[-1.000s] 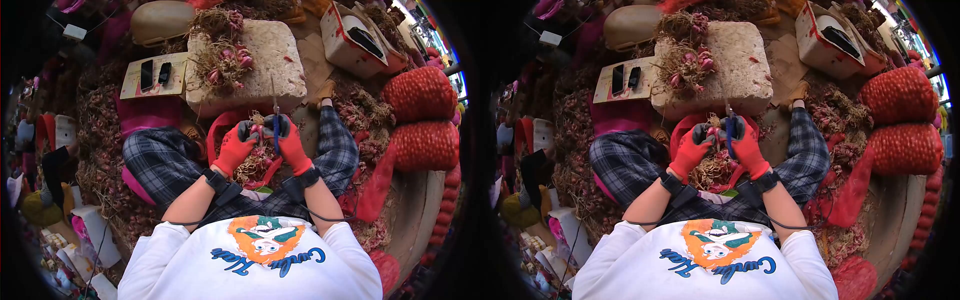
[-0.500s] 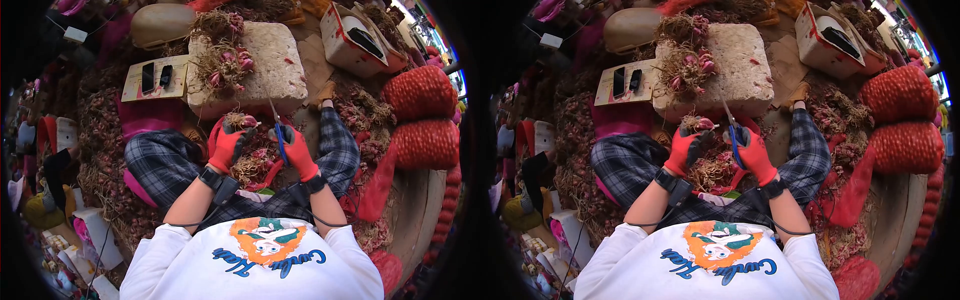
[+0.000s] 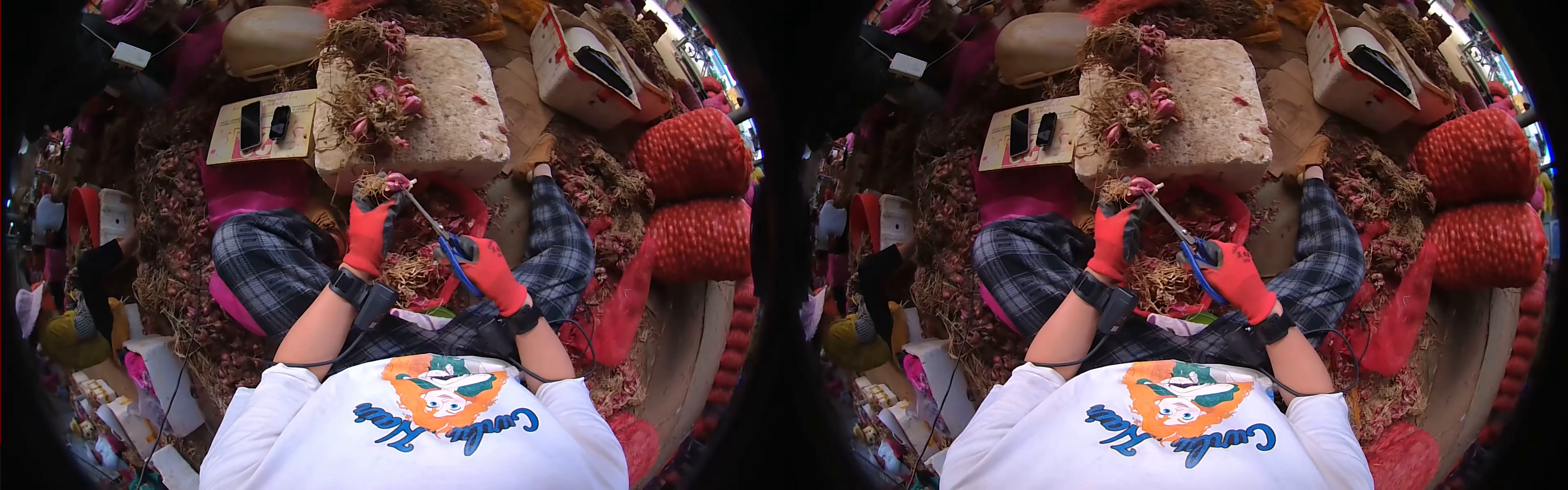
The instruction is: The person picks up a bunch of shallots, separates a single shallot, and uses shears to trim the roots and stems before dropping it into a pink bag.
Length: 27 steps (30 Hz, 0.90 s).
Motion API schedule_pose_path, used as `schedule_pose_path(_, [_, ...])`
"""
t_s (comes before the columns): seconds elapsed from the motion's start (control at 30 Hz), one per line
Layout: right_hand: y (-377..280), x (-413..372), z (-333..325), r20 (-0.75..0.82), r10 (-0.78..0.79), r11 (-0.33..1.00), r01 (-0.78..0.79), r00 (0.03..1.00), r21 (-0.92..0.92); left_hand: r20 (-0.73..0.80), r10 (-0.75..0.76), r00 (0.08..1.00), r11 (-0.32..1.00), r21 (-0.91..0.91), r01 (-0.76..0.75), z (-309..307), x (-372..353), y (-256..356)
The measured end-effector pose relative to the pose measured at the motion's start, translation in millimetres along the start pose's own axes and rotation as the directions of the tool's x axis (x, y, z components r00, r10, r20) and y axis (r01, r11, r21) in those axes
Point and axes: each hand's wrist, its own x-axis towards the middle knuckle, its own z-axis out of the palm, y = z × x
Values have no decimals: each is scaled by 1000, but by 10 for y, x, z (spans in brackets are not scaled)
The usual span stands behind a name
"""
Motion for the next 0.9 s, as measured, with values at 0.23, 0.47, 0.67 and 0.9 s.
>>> schedule_pose_path(0.23, [221,60,77,-205,53,994,-33,977,100,-140,-254,957,956,112,270,355,-168,268])
schedule_pose_path(0.47, [-8,170,-143,-310,-179,984,169,934,-58,-6,-358,934,928,105,357,225,-169,180])
schedule_pose_path(0.67, [-102,256,-123,-304,-186,977,208,934,43,-53,-368,928,895,251,369,265,-174,262])
schedule_pose_path(0.9, [-104,476,-2,-269,-261,954,290,927,72,-1,-281,960,895,360,263,244,-208,46])
